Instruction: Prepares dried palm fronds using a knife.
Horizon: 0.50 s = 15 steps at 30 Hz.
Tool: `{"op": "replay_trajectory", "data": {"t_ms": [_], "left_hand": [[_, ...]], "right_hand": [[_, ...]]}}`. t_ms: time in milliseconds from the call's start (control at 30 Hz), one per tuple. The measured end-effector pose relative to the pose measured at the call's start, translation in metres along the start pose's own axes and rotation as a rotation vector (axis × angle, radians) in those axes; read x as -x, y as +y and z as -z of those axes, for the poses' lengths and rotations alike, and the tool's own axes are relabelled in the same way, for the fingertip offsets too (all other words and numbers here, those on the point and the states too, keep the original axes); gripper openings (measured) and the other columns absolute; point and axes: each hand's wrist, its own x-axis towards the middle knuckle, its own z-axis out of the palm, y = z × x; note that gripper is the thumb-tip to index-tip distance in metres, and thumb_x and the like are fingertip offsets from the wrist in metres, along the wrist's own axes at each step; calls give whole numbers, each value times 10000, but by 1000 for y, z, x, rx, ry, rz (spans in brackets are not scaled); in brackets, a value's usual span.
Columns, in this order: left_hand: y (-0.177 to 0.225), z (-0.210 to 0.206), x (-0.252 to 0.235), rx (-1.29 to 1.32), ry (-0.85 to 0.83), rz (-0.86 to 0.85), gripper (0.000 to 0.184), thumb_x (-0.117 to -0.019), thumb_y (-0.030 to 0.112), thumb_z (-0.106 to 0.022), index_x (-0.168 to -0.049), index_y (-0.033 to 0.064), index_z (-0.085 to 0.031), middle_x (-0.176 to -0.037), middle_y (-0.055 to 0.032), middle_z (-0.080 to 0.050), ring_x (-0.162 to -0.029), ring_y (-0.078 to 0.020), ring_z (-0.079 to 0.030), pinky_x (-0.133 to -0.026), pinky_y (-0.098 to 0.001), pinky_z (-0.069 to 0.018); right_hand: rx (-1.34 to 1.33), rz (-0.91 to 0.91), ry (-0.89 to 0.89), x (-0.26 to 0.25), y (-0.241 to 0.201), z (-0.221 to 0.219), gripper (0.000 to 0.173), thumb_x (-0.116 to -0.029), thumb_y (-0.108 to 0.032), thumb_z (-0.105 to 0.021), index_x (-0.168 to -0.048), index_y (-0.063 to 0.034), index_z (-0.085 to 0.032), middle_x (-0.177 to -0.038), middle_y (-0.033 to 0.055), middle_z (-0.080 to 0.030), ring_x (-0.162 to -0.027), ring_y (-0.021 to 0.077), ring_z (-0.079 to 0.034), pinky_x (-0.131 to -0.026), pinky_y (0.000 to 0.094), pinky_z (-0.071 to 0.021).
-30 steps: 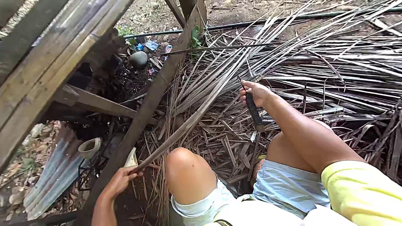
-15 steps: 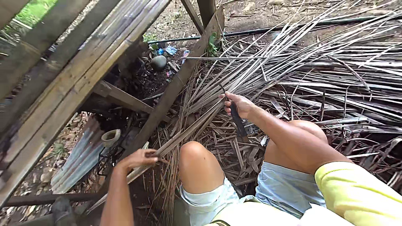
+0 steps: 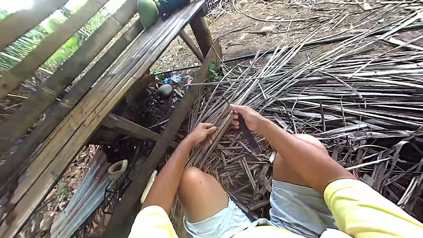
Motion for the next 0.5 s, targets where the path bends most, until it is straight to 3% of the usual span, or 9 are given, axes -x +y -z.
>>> {"op": "replay_trajectory", "data": {"t_ms": [167, 200, 300, 333, 500], "left_hand": [[2, 22, 26, -149, -84, 160, 192, -1058, 101, -576, -1108, -34, -703, -724, -71, -699, -558, -102, -641, -557, -234, -558], [2, 24, 27, -155, -98, 156, 199, -1061, 105, -570, -1134, -30, -697, -713, -66, -691, -551, -96, -627, -552, -230, -545], [10, 15, 20, -47, -88, 67, 362, -1118, 237, -461, -1355, 7, -608, -734, -61, -662, -536, -96, -574, -528, -233, -507], [13, 8, 15, 15, -69, 30, 389, -1129, 261, -426, -1369, 9, -600, -718, -57, -650, -518, -94, -562, -507, -229, -498], [10, -10, -11, 95, -24, -63, 358, -1127, 234, -433, -1195, -11, -685, -699, -42, -662, -428, -39, -454, -410, -182, -382]], "right_hand": [[-158, 171, 227, 8, -30, 37, 379, -1121, -402, -337, -1238, -153, -599, -662, -75, -494, -493, 49, -492, -472, 205, -474], [-201, 193, 276, 8, -33, 40, 368, -1119, -401, -347, -1221, -159, -604, -658, -70, -495, -488, 52, -496, -465, 205, -474], [-204, 221, 300, 6, -31, 42, 354, -1122, -392, -347, -1222, -156, -591, -650, -56, -491, -478, 61, -500, -456, 212, -483], [-175, 216, 290, 6, -27, 39, 348, -1124, -385, -348, -1229, -153, -587, -648, -55, -489, -477, 64, -499, -455, 217, -485], [-63, 186, 267, 1, -12, 22, 319, -1127, -336, -365, -1247, -150, -595, -650, -53, -472, -483, 76, -488, -455, 233, -474]]}}
